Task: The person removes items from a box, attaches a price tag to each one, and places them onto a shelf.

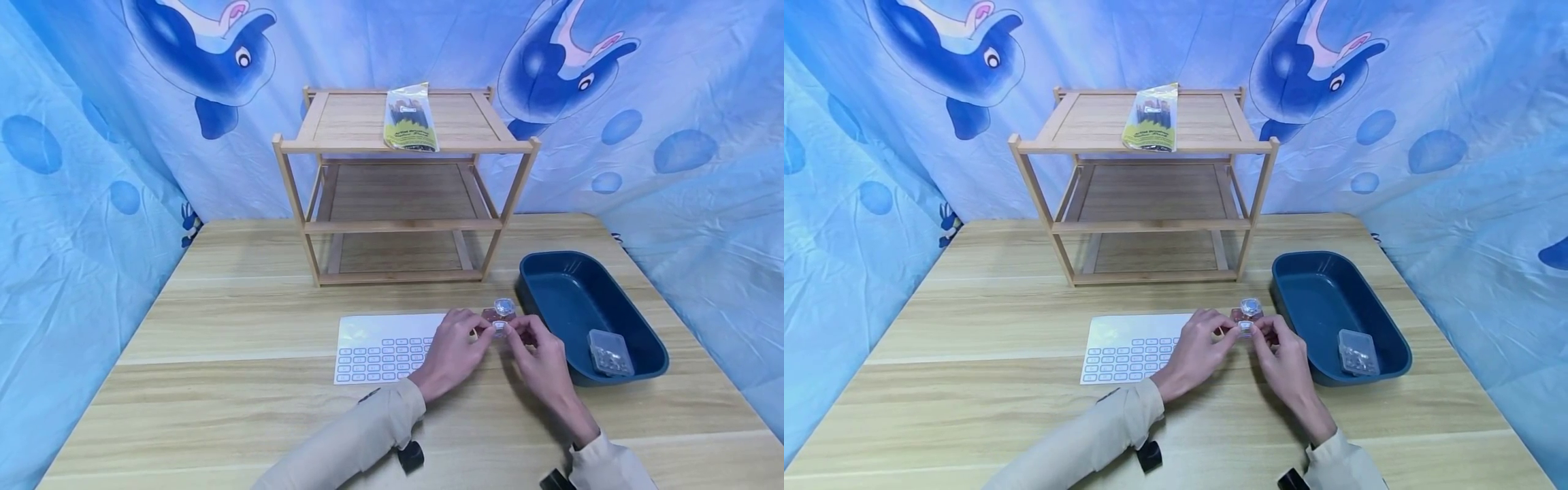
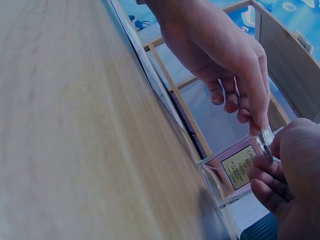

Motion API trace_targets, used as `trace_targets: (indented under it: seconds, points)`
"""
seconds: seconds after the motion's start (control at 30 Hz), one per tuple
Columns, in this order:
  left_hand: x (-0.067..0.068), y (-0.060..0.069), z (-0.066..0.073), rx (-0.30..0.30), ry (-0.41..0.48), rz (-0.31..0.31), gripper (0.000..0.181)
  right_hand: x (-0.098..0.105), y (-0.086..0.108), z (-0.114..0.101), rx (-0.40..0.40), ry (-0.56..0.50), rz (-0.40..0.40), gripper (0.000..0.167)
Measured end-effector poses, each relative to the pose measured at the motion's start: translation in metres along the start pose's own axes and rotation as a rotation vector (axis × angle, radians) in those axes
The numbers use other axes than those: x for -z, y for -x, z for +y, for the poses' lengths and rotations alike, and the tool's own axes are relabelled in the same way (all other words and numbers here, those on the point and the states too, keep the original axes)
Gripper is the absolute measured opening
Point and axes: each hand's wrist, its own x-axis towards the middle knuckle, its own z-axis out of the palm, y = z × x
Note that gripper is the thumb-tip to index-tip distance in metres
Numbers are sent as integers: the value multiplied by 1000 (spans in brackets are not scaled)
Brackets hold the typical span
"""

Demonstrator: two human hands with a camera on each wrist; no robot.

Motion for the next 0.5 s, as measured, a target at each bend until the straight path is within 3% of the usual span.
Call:
trace_targets:
  seconds: [0.33,0.5]
  points:
    - [-4,-5,3,-53,-53,28,6,-3,0,2,-1,23,9,10]
    - [-5,-5,5,-45,-78,23,7,-4,1,3,11,14,21,9]
